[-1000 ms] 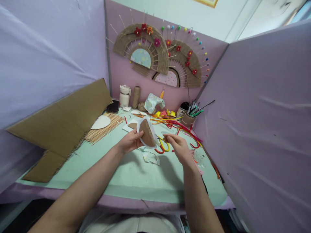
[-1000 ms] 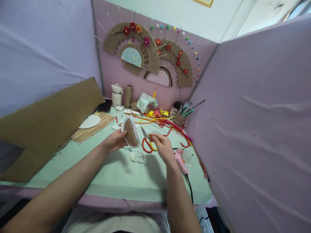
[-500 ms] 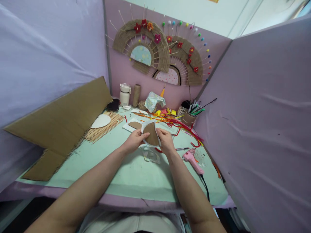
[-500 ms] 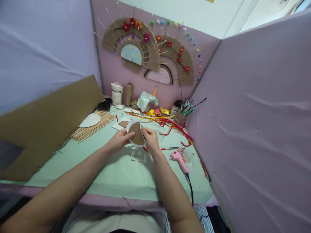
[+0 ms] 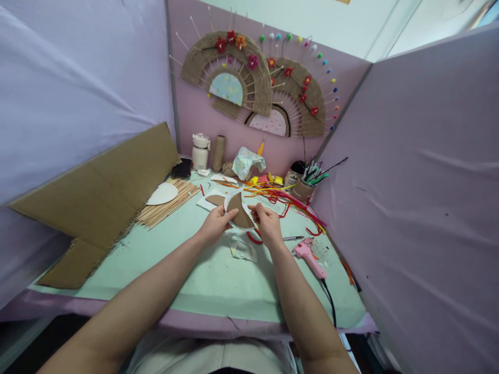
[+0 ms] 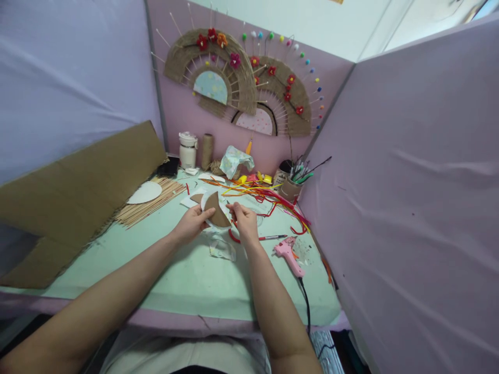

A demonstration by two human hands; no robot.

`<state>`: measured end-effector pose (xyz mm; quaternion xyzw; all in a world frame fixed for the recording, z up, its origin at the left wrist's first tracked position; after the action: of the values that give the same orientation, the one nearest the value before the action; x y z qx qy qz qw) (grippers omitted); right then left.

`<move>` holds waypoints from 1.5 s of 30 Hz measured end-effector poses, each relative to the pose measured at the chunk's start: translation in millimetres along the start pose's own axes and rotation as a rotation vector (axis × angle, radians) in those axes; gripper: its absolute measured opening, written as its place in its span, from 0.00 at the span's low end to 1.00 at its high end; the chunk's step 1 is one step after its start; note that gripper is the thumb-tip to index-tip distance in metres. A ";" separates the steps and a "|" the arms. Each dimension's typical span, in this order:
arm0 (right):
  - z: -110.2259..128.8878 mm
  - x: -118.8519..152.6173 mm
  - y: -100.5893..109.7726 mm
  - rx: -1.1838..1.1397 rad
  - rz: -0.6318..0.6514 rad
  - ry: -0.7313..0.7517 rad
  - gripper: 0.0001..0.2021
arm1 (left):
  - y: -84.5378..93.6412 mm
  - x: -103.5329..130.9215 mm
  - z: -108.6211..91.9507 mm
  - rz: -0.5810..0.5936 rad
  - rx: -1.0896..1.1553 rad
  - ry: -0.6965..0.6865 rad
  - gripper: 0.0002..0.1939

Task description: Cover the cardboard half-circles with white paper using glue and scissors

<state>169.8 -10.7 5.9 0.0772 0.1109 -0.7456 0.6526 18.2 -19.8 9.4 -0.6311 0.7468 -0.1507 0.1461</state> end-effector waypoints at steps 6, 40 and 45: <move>1.4 5.2 -5.4 0.068 0.053 0.044 0.16 | 2.6 -1.8 3.0 -0.041 0.037 -0.009 0.22; -4.8 6.8 -7.9 0.201 0.026 0.012 0.22 | 3.3 -6.7 5.3 -0.215 0.269 -0.079 0.17; 3.7 16.0 -11.7 0.355 -0.066 0.288 0.17 | 0.9 -4.5 5.2 -0.254 0.242 -0.093 0.20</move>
<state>156.2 -25.6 6.1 0.2929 0.0727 -0.7555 0.5816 20.3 -15.4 4.4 -0.7043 0.6300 -0.2274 0.2353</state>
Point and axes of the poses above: each hand's wrist, its own x-axis away from the middle knuckle, its own y-axis out of the back of the hand, z = x × y, the point moved 1 cm from there along -x, towards the middle knuckle, and after that the axes turned 3 degrees about -z, right-handed, at the moved point
